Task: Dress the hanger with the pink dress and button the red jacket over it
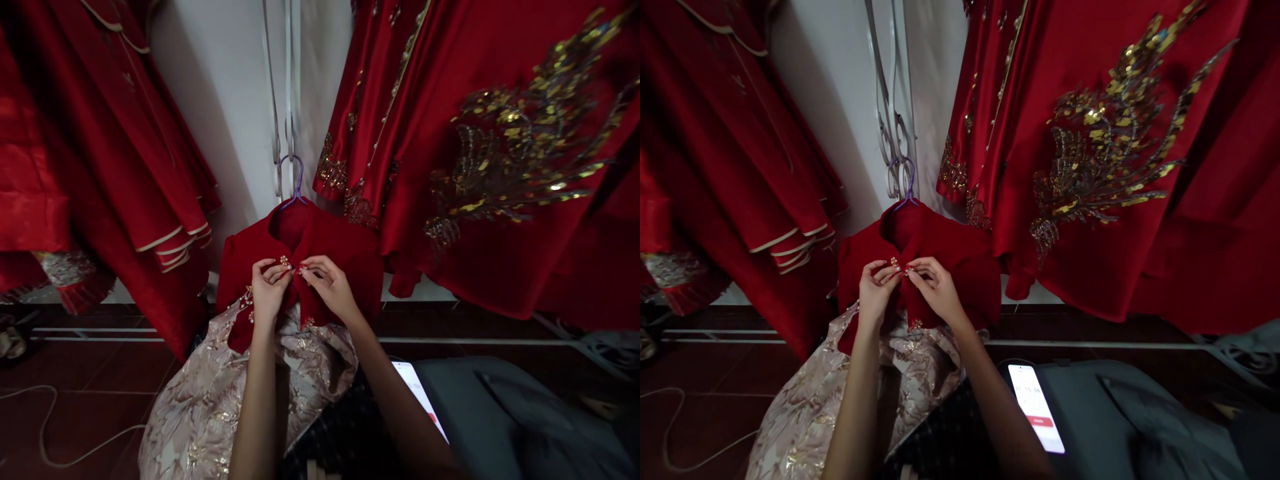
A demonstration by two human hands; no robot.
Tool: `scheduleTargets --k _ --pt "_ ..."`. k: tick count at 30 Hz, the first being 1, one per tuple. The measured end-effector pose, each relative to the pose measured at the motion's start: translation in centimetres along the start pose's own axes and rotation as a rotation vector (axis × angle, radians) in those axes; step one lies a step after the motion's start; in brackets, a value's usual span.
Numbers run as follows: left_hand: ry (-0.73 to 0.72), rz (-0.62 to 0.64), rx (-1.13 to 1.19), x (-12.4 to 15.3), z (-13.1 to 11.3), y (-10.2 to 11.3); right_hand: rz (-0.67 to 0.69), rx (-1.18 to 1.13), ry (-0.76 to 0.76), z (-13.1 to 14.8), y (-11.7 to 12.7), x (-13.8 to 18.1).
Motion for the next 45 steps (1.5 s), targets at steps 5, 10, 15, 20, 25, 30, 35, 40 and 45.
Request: scheduleTargets --k 5,10,15,20,25,30,35,40,45 --pt "0.031 0.017 0.007 -0.1 0.6 0.2 -0.009 0.045 -0.001 -0.5 0.7 -0.1" --pt "0.026 0.063 -0.034 -0.1 0.2 0.2 0.014 0.073 0.008 -0.4 0.4 0.0" --pt "0.018 0.100 -0.065 0.0 -0.2 0.3 0.003 0.063 0.006 -0.3 0.4 0.0" --pt "0.033 0.154 -0.083 0.1 -0.6 0.5 0.014 0.059 0.007 -0.4 0.3 0.0" --pt "-0.029 0.164 -0.182 0.3 -1.1 0.4 0.043 0.100 -0.004 -0.6 -0.1 0.2" --pt "-0.157 0.138 -0.306 0.9 -2.5 0.0 0.042 0.147 0.010 -0.2 -0.1 0.4" --pt "-0.251 0.119 -0.398 1.4 -3.6 -0.4 0.043 0.171 0.029 0.3 -0.1 0.5" --pt "-0.324 0.108 -0.504 1.3 -3.4 -0.3 0.045 0.190 0.053 0.4 -0.2 0.5" --pt "-0.390 0.139 -0.569 1.4 -3.4 -0.5 0.036 0.198 0.064 0.4 -0.2 0.5"
Point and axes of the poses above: each hand's wrist, its own x-axis away from the middle knuckle, its own y-axis out of the back of the hand, z = x × y, the point moved 6 cm from there along -x, towards the middle knuckle, and after that the axes turned 1 degree about x, right-handed, at the moved point
